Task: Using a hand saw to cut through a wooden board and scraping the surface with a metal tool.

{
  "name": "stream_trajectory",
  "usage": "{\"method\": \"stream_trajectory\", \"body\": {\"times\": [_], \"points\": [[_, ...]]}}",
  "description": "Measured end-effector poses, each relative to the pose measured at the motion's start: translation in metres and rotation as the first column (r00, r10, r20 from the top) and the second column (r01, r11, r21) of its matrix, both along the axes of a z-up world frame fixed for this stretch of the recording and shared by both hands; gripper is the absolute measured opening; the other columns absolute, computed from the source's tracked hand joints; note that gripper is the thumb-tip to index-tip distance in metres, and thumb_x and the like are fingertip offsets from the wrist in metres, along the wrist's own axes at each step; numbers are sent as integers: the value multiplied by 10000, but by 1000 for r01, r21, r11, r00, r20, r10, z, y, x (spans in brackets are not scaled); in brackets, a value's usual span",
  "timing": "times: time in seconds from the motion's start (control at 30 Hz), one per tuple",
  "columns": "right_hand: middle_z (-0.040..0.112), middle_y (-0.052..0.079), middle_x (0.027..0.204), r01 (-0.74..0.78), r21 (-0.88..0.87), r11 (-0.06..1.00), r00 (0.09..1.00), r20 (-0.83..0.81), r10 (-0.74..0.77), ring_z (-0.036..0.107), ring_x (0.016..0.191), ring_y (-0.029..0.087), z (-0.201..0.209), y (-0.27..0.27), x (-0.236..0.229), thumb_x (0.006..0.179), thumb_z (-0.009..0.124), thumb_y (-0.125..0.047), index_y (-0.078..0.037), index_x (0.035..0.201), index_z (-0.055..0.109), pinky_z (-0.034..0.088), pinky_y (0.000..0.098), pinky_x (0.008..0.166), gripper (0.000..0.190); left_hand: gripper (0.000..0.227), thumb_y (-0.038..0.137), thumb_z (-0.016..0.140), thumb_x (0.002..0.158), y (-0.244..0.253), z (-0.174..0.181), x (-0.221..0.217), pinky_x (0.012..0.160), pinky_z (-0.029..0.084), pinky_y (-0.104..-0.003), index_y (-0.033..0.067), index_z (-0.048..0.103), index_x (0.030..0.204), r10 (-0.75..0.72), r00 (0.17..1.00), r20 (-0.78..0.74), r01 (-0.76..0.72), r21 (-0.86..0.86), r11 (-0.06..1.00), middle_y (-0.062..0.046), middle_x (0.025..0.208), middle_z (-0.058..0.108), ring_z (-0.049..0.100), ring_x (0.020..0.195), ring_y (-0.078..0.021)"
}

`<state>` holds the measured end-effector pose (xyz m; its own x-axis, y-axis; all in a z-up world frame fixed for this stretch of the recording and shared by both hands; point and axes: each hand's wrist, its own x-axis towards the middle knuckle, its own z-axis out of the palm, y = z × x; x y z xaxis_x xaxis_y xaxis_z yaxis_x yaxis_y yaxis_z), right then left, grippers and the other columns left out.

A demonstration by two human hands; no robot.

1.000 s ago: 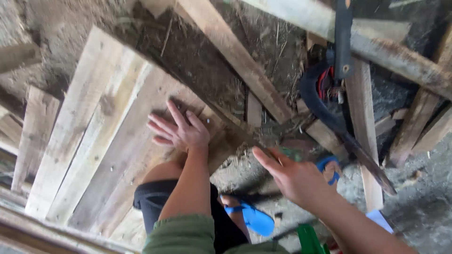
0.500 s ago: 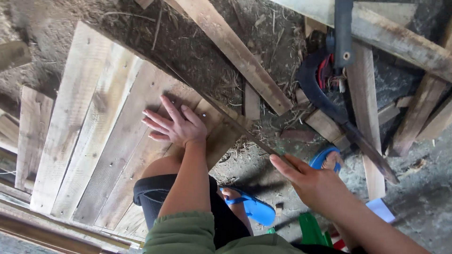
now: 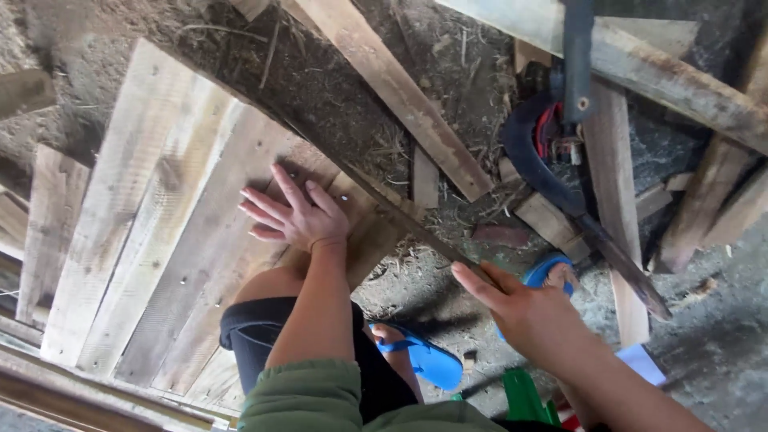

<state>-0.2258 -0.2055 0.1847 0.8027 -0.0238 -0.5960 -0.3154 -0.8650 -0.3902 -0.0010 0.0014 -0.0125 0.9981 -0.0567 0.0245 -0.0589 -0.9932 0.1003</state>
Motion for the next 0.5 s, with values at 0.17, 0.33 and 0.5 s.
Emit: {"method": "stream_trajectory", "body": {"times": [0.17, 0.33, 0.5], "points": [[592, 124, 1416, 71, -24, 997, 997, 5, -71, 684, 373, 185, 5, 11, -21, 696, 630, -80, -309, 1523, 408, 454, 383, 333, 887, 623, 381, 545, 1004, -2, 6, 1, 1206, 81, -733, 292, 406, 1605, -13, 1000, -9, 14, 39, 999, -209, 1686, 133, 81, 1569, -452], [523, 73, 1490, 24, -4, 1000, 998, -56, -24, 677, 381, 235, 6, 5, -8, 699, 606, -58, -324, 1541, 330, 487, 427, 360, 925, 644, 354, 578, 999, 11, -6, -4, 1205, 85, -754, 308, 386, 1612, -6, 1000, -17, 7, 40, 999, -198, 1696, 114, 77, 1580, -443], [529, 107, 1485, 59, 66, 996, 998, -26, -58, 488, 239, 159, -2, 0, -7, 745, 575, -51, -326, 1553, 330, 412, 374, 258, 888, 661, 368, 598, 979, 9, 6, -3, 1187, 136, -741, 299, 398, 1604, -29, 999, 13, 28, 76, 997, -209, 1682, 168, 141, 1559, -469]]}}
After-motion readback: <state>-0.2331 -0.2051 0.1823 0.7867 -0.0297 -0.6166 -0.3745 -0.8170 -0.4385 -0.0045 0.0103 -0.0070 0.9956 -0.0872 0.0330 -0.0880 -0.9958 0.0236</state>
